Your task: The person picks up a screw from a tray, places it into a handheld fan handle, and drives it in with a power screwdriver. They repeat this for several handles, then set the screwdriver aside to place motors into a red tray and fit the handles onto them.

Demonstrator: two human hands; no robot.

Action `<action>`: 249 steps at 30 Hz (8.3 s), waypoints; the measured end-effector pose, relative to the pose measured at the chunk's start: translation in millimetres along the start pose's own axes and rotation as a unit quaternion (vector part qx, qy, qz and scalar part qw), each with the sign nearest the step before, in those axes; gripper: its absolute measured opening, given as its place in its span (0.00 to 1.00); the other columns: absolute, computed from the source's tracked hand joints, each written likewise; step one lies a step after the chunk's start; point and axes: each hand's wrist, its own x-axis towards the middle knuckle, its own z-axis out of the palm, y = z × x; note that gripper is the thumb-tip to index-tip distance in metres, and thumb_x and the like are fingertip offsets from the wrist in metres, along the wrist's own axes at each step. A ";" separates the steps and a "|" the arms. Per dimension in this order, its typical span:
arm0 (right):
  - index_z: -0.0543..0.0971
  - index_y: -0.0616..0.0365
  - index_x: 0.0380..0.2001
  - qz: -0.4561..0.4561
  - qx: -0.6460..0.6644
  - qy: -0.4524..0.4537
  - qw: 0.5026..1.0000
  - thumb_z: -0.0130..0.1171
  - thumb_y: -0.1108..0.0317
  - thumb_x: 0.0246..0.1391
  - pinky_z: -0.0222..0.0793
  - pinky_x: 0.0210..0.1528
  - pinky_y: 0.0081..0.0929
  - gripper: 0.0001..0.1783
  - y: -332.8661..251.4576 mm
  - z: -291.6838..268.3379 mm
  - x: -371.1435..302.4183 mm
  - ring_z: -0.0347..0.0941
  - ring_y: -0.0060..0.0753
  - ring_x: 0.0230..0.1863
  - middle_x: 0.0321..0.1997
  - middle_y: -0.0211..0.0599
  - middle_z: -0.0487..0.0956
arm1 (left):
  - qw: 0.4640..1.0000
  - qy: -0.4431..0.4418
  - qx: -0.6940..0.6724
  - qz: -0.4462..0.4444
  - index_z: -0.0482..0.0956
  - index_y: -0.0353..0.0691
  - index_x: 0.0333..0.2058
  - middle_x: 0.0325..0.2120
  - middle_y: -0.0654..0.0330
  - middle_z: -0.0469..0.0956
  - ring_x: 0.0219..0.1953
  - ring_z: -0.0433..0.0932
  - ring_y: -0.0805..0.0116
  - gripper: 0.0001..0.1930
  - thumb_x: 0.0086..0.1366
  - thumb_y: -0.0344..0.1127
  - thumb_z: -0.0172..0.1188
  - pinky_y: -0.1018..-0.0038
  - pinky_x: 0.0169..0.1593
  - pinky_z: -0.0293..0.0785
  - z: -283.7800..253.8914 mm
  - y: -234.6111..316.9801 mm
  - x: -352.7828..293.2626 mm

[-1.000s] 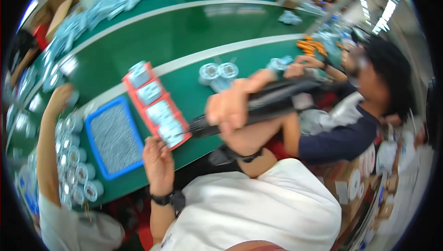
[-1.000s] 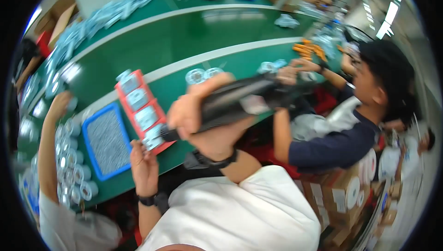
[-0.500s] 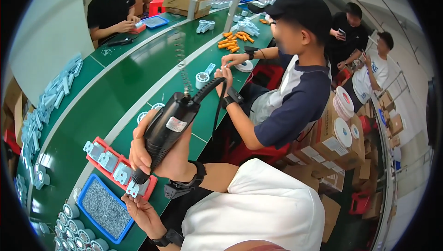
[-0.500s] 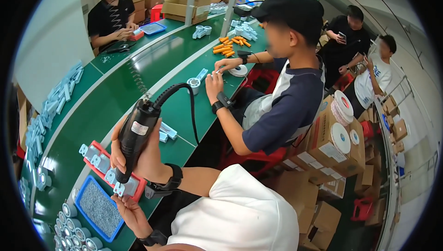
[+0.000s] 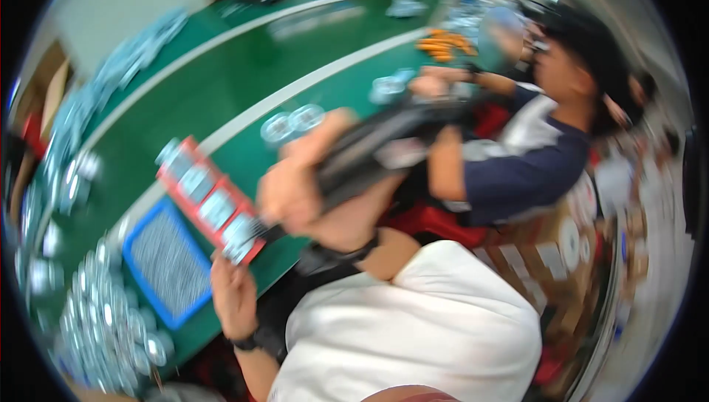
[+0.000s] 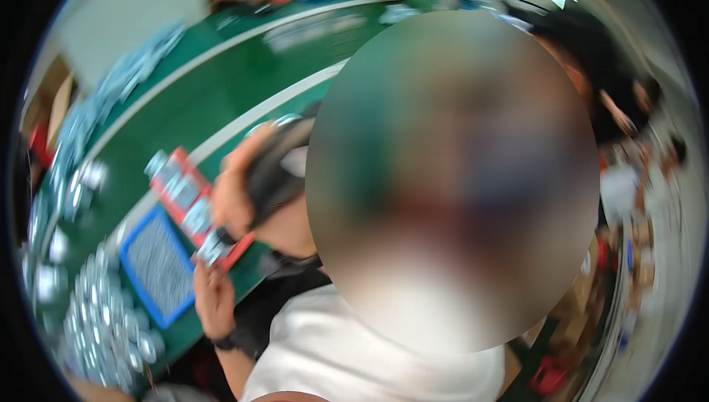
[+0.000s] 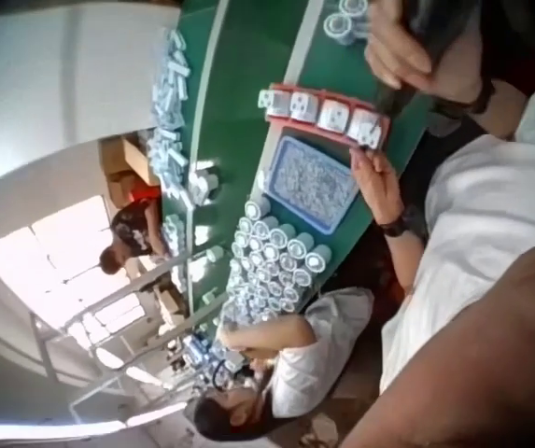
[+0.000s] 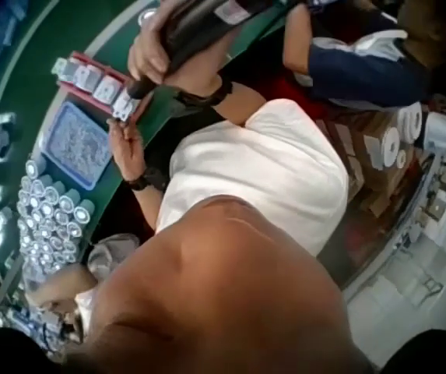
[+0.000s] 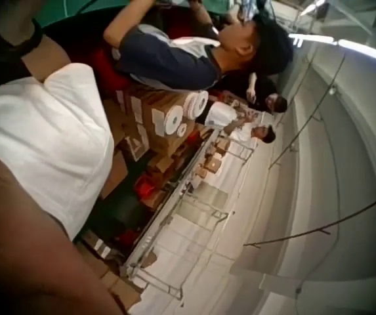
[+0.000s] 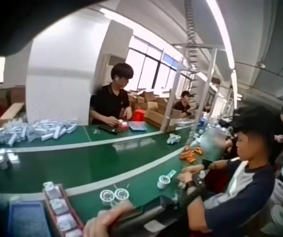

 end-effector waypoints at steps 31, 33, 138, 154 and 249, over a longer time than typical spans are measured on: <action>0.69 0.54 0.43 0.125 -0.245 -0.181 0.944 0.40 0.37 0.63 0.67 0.28 0.34 0.29 -11.7 6.7 22.5 0.69 0.31 0.17 0.22 0.33 0.70 | 0.983 -0.012 0.184 0.011 0.79 0.33 0.38 0.28 0.59 0.80 0.25 0.78 0.76 0.11 0.68 0.37 0.58 0.84 0.30 0.74 -8.0 22.1 -8.8; 0.68 0.55 0.44 0.118 -0.242 -0.178 0.947 0.40 0.37 0.62 0.67 0.28 0.34 0.30 -8.2 4.3 20.2 0.69 0.31 0.17 0.22 0.34 0.70 | 0.981 0.006 0.194 0.013 0.79 0.32 0.39 0.30 0.58 0.80 0.27 0.79 0.74 0.11 0.68 0.36 0.59 0.83 0.32 0.76 0.9 16.7 -5.7; 0.69 0.51 0.38 0.133 -0.210 -0.208 0.946 0.42 0.42 0.65 0.66 0.31 0.25 0.23 12.6 6.9 26.2 0.70 0.21 0.18 0.20 0.27 0.73 | 0.974 -0.036 0.202 -0.099 0.74 0.30 0.43 0.34 0.52 0.81 0.30 0.82 0.73 0.16 0.75 0.39 0.45 0.85 0.30 0.77 -12.6 26.4 -47.6; 0.69 0.52 0.38 0.143 -0.200 -0.224 0.943 0.42 0.45 0.66 0.66 0.34 0.34 0.20 21.1 8.2 26.0 0.68 0.28 0.17 0.19 0.32 0.72 | 0.963 0.042 0.265 -0.013 0.77 0.31 0.43 0.34 0.55 0.81 0.31 0.80 0.74 0.12 0.71 0.35 0.53 0.81 0.35 0.77 5.5 21.4 -37.9; 0.54 0.67 0.66 0.105 -0.793 -0.158 0.579 0.58 0.51 0.56 0.70 0.50 0.44 0.44 105.1 12.2 -22.3 0.73 0.56 0.54 0.61 0.58 0.68 | 0.538 0.035 0.751 0.380 0.54 0.29 0.64 0.67 0.38 0.48 0.68 0.50 0.36 0.39 0.60 0.37 0.64 0.54 0.67 0.53 -5.7 -33.1 23.6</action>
